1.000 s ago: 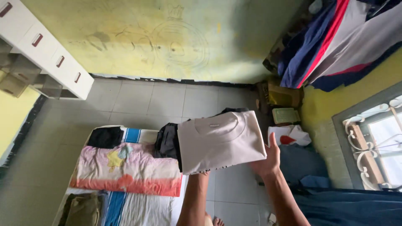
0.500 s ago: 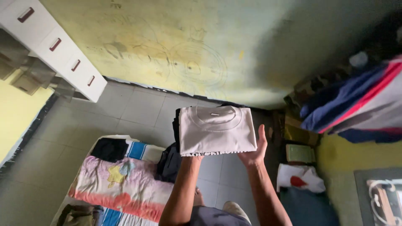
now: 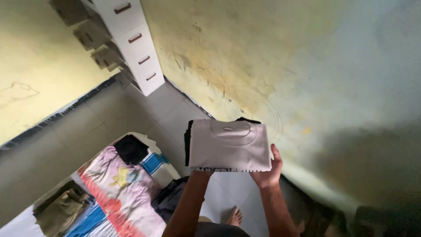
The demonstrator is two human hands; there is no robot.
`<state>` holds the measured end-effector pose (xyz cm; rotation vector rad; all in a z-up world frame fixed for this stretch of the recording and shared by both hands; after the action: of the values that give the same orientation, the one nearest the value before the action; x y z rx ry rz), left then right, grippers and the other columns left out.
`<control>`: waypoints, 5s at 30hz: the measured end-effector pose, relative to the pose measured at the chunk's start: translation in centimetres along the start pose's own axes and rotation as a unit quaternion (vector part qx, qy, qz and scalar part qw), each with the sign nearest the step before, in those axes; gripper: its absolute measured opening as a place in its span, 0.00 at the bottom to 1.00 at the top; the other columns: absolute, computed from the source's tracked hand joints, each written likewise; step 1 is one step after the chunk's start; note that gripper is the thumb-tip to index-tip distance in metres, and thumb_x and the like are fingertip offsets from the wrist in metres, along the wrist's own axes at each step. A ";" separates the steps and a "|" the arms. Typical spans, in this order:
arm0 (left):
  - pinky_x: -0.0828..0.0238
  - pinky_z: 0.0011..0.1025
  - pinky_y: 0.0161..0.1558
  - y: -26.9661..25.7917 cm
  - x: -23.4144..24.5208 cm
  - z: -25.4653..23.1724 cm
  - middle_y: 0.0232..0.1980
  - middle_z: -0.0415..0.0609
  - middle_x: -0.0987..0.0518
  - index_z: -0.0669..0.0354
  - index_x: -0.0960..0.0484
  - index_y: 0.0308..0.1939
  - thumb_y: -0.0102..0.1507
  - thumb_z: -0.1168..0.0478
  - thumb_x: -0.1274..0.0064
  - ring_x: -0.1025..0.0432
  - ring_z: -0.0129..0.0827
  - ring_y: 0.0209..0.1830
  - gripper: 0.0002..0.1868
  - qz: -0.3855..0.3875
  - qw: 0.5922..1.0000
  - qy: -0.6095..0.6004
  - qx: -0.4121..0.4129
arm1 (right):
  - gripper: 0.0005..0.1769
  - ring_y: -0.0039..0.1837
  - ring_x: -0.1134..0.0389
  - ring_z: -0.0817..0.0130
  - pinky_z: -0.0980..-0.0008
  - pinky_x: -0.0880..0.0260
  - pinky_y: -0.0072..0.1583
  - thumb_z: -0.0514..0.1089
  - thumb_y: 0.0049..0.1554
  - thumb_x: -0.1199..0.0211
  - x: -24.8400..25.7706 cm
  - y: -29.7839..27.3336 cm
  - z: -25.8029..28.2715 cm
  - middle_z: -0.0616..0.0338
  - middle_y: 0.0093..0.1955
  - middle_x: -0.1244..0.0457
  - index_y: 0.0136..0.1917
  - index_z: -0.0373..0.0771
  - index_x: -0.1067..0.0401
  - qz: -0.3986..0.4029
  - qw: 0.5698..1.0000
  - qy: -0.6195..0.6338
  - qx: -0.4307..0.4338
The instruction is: The person folds t-shirts and places them inside a storage cabinet.
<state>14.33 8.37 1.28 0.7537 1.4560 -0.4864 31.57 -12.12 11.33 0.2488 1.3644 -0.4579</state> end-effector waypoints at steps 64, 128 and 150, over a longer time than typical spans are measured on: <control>0.50 0.53 0.77 50.5 2.1 -77.2 0.76 0.54 0.33 0.56 0.36 0.76 0.69 0.35 0.58 0.41 0.49 0.77 0.39 0.022 0.910 0.005 -0.414 | 0.20 0.59 0.31 0.62 0.58 0.29 0.60 0.55 0.68 0.47 -27.1 94.6 -65.6 0.57 0.57 0.33 0.63 0.39 0.30 0.090 0.865 -0.167 -0.464; 0.22 0.43 0.52 69.4 4.7 -114.8 0.53 0.47 0.18 0.54 0.21 0.55 0.61 0.37 0.54 0.22 0.41 0.53 0.29 -0.188 0.857 -0.012 0.480 | 0.22 0.62 0.35 0.63 0.66 0.26 0.60 0.42 0.63 0.37 -30.0 105.3 -85.2 0.52 0.62 0.41 0.66 0.36 0.39 -0.342 0.588 -0.503 0.534; 0.25 0.43 0.54 71.0 6.8 -117.0 0.54 0.49 0.19 0.58 0.26 0.63 0.66 0.33 0.61 0.22 0.40 0.51 0.35 -0.060 0.920 -0.022 0.387 | 0.34 0.69 0.35 0.55 0.59 0.31 0.66 0.54 0.62 0.42 -25.4 117.8 -87.3 0.46 0.69 0.40 0.74 0.32 0.43 -0.255 0.772 -0.463 0.352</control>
<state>-16.72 141.51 11.46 1.2628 1.2542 -1.2041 4.55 134.21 8.12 0.2045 0.1990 -1.3531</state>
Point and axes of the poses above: each hand's wrist, its own y-axis towards the middle knuckle, its own x-axis out of the back of the hand, z = x × y, the point moved 3 cm from there along y, towards the middle knuckle
